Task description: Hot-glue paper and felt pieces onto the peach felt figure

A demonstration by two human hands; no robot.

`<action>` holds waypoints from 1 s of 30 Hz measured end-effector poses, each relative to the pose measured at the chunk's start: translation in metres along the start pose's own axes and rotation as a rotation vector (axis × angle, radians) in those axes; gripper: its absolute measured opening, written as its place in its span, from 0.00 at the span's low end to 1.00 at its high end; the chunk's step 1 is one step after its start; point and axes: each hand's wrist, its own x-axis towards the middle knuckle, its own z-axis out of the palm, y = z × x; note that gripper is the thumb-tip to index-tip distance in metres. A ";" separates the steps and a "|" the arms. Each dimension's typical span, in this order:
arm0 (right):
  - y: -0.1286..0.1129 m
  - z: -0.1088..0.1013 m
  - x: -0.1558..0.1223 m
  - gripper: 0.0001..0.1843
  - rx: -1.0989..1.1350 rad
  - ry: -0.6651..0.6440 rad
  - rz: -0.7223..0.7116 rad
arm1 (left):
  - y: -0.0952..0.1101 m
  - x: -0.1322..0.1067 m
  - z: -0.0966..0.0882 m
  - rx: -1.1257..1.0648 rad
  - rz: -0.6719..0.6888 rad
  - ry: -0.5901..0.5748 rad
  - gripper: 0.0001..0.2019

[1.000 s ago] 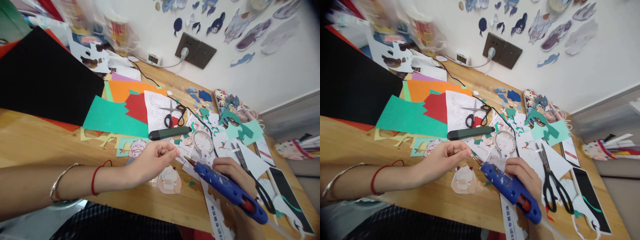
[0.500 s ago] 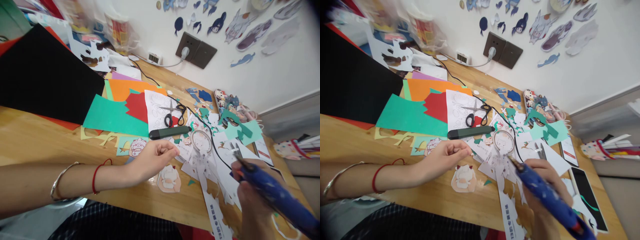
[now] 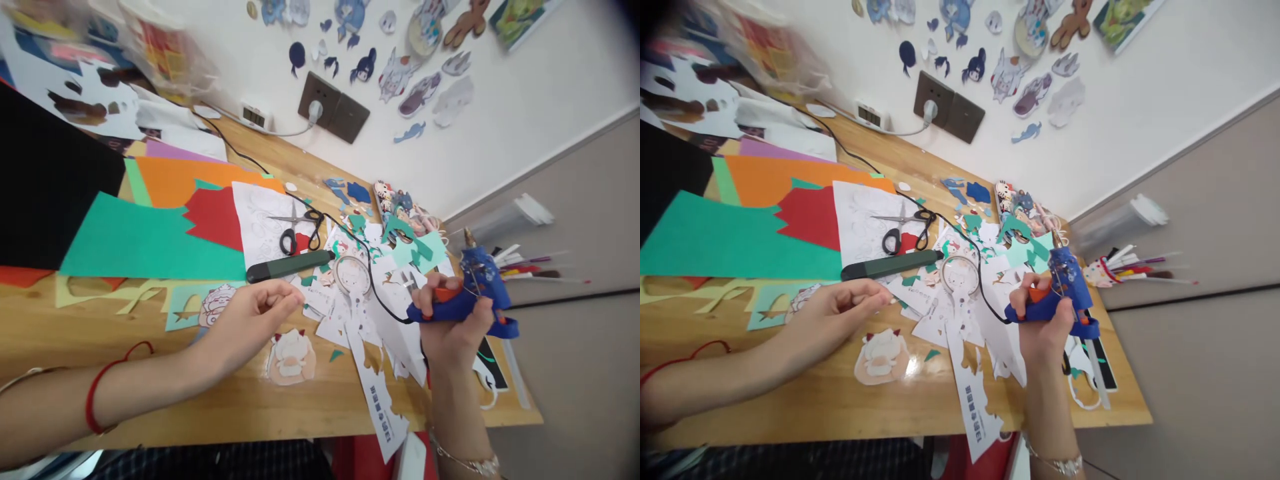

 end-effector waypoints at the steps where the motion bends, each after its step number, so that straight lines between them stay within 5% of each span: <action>1: -0.001 -0.001 0.000 0.19 0.011 -0.003 0.009 | 0.001 0.000 0.000 0.005 -0.001 -0.001 0.15; 10: 0.000 -0.013 0.000 0.12 -0.133 -0.069 0.037 | -0.001 -0.002 -0.001 0.004 0.003 -0.009 0.16; 21: 0.006 -0.068 0.012 0.19 -0.911 -0.223 -0.253 | 0.001 -0.002 -0.002 -0.010 0.039 -0.009 0.14; 25: 0.008 -0.086 0.026 0.18 -1.113 -0.383 -0.308 | 0.001 -0.002 -0.002 -0.048 0.032 -0.034 0.14; 30: 0.010 -0.081 0.032 0.19 -1.239 -0.622 -0.284 | 0.001 -0.002 -0.003 -0.056 0.050 -0.065 0.14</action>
